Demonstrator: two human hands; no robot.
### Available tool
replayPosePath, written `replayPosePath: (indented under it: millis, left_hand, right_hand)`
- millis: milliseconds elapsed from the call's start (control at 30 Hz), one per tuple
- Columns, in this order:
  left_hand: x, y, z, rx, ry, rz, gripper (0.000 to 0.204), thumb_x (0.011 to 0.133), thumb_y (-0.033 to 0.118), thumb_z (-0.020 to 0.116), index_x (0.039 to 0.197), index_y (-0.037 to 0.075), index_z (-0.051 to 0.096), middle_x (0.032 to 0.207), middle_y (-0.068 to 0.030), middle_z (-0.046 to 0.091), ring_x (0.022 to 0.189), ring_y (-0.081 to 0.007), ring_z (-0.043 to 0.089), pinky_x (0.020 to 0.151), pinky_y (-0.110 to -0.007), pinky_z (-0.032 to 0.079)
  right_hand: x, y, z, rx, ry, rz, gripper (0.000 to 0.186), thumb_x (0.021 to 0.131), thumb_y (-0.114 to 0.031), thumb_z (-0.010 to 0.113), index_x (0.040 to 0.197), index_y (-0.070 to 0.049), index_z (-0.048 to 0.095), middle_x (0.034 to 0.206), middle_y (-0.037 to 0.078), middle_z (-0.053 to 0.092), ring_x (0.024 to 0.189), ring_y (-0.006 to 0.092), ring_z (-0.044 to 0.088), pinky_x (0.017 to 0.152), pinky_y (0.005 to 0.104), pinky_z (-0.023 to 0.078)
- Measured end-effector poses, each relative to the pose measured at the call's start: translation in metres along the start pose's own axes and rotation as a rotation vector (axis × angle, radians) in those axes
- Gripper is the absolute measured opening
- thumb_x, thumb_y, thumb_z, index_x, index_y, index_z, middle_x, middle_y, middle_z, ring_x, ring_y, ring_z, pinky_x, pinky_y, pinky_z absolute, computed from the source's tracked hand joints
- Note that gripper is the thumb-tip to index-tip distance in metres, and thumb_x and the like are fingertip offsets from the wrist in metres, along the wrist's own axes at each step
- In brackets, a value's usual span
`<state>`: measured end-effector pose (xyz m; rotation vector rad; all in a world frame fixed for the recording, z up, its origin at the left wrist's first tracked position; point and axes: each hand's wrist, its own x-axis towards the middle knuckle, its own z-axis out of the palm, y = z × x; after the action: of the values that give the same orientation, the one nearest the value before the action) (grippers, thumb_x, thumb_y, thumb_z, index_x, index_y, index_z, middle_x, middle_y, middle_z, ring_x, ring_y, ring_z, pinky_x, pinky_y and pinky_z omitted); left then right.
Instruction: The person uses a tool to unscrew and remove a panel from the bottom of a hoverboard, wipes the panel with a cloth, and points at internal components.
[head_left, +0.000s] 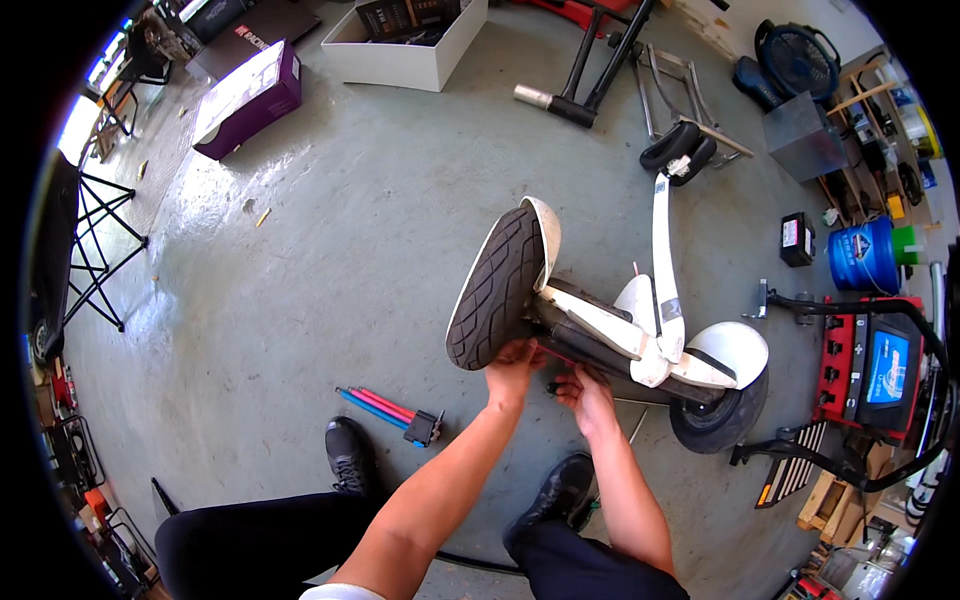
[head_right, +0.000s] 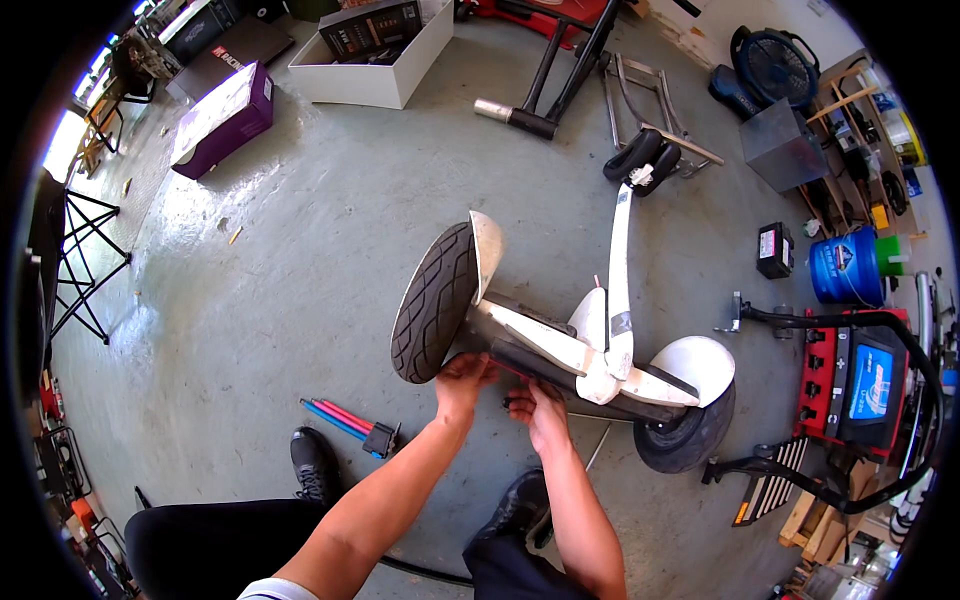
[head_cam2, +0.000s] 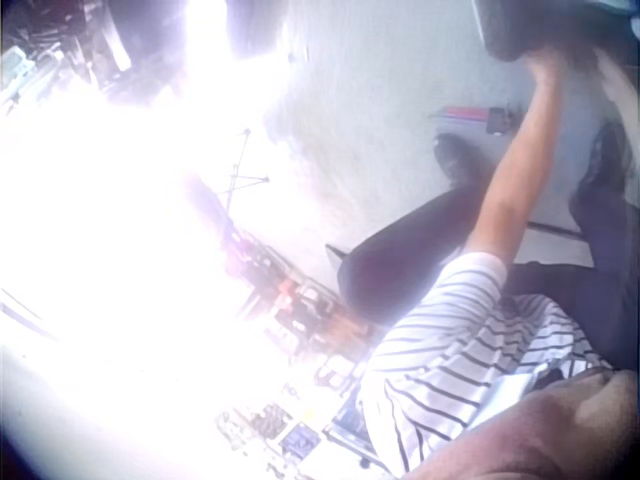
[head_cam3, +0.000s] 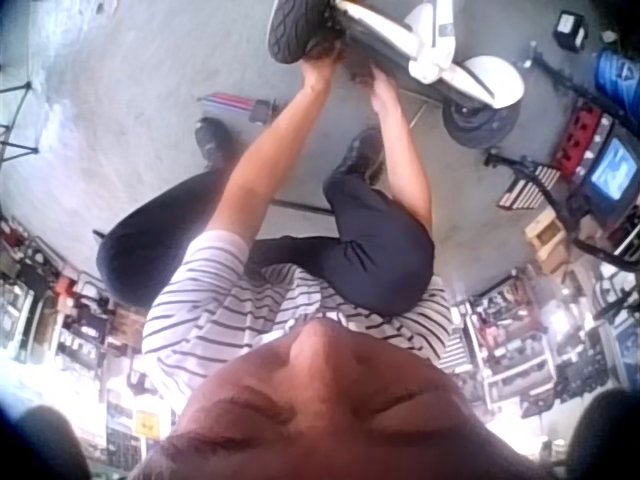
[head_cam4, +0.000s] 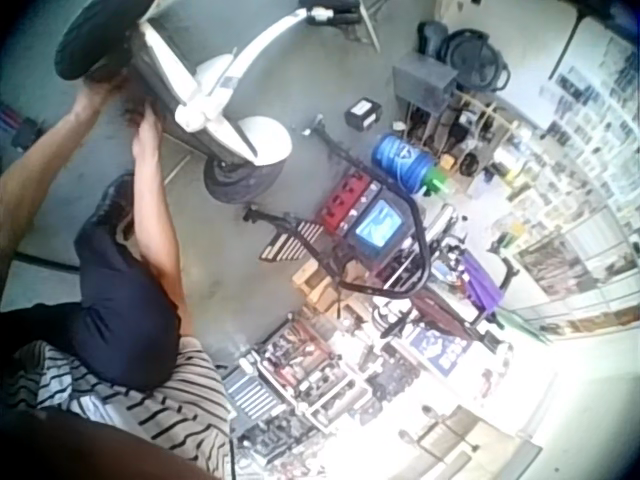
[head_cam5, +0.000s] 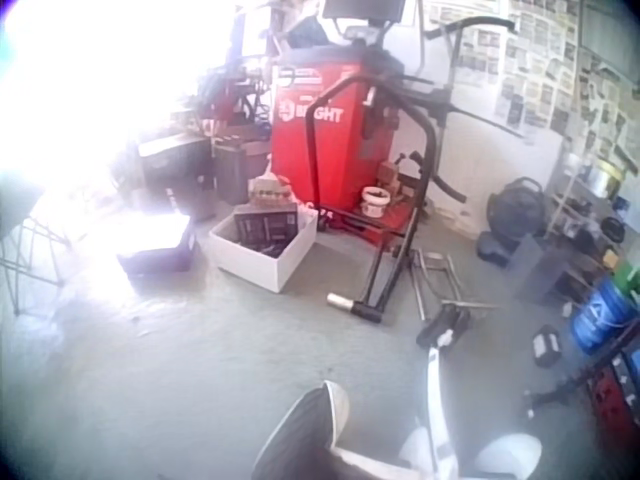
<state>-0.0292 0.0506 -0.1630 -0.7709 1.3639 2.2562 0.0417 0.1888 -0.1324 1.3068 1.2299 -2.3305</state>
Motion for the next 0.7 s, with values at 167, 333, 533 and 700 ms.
replayPosePath:
  millis: [167,333,533,700]
  left_hand:
    - [0.002,-0.001,-0.002,-0.02,-0.008,0.008,0.016,0.094,0.011,0.067,0.102,-0.004,0.066,0.087,-0.0105,0.069,0.074,-0.0195,0.068,0.066,-0.032,0.058]
    - [-0.004,0.015,0.002,-0.068,-0.014,-0.152,0.019,0.094,0.013,0.068,0.104,-0.003,0.064,0.089,-0.0104,0.068,0.078,-0.021,0.068,0.069,-0.033,0.058]
    - [0.001,0.019,-0.006,-0.2,-0.066,-0.291,0.018,0.094,0.015,0.069,0.102,0.0,0.063,0.092,-0.0109,0.067,0.082,-0.0229,0.067,0.072,-0.035,0.059]
    - [-0.001,0.016,-0.003,-0.143,-0.071,-0.22,0.019,0.094,0.016,0.068,0.103,0.001,0.063,0.091,-0.0103,0.067,0.082,-0.0225,0.067,0.074,-0.035,0.058]
  right_hand:
    - [-0.013,0.002,0.007,-0.041,0.079,-0.136,0.023,0.104,-0.024,0.052,0.109,-0.004,0.063,0.084,0.009,0.068,0.066,0.0136,0.064,0.058,0.0267,0.054]
    - [-0.032,-0.005,0.022,-0.141,0.142,-0.261,0.024,0.103,-0.022,0.054,0.109,-0.001,0.064,0.082,0.007,0.067,0.063,0.0111,0.061,0.057,0.0249,0.052]
    - [-0.04,0.001,0.031,-0.33,0.173,-0.435,0.027,0.105,-0.022,0.049,0.109,0.001,0.064,0.08,0.007,0.068,0.062,0.0099,0.06,0.055,0.0245,0.051]
    - [-0.037,-0.003,0.031,-0.299,0.21,-0.382,0.03,0.106,-0.023,0.047,0.11,0.001,0.064,0.081,0.009,0.068,0.063,0.012,0.062,0.057,0.0261,0.052]
